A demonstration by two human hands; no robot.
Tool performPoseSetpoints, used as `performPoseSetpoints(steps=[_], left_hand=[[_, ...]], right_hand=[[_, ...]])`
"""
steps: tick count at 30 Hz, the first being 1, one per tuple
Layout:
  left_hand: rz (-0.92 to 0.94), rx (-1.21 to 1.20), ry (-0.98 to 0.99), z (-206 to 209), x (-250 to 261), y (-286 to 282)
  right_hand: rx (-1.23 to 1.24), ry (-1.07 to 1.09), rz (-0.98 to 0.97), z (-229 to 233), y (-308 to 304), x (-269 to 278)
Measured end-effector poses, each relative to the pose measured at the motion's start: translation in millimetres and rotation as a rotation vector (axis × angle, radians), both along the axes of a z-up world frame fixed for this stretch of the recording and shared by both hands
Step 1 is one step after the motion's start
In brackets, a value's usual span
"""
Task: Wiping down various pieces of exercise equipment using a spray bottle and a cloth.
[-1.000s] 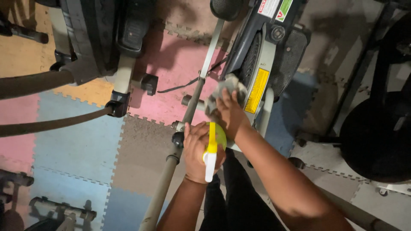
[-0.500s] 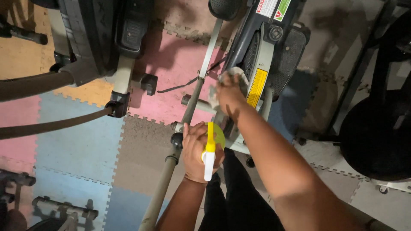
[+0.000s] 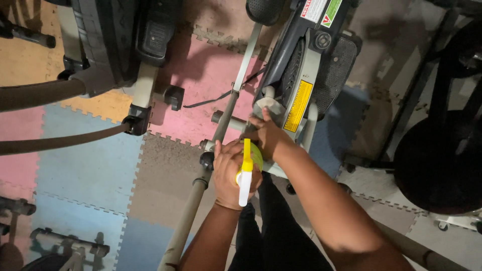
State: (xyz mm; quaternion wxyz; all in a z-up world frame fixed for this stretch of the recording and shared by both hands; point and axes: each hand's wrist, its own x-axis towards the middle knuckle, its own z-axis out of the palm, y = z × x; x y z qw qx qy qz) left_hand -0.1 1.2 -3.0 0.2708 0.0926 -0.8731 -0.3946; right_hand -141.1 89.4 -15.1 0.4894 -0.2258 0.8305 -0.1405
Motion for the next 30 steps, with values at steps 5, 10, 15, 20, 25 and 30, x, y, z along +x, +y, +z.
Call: performPoseSetpoints(steps=[5, 10, 15, 20, 25, 30], left_hand=[[-0.014, 0.065, 0.021, 0, 0, -1], [-0.031, 0.049, -0.013, 4, 0, -3], [-0.064, 0.049, -0.039, 8, 0, -4], [-0.082, 0.016, -0.032, -1, 4, -8], [-0.057, -0.036, -0.028, 5, 4, -6], [-0.006, -0.080, 0.016, 12, -5, 9]], right_hand=[[0.192, 0.567, 1.025, -75, 2, -3], [-0.473, -0.609, -0.979, -214, 51, -36], [-0.300, 0.176, -0.707, -96, 27, -13], [-0.862, 0.475, -1.516, 0, 44, 37], [-0.747, 0.850, -1.414, 34, 75, 50], [-0.494, 1.072, -0.954, -29, 106, 109]])
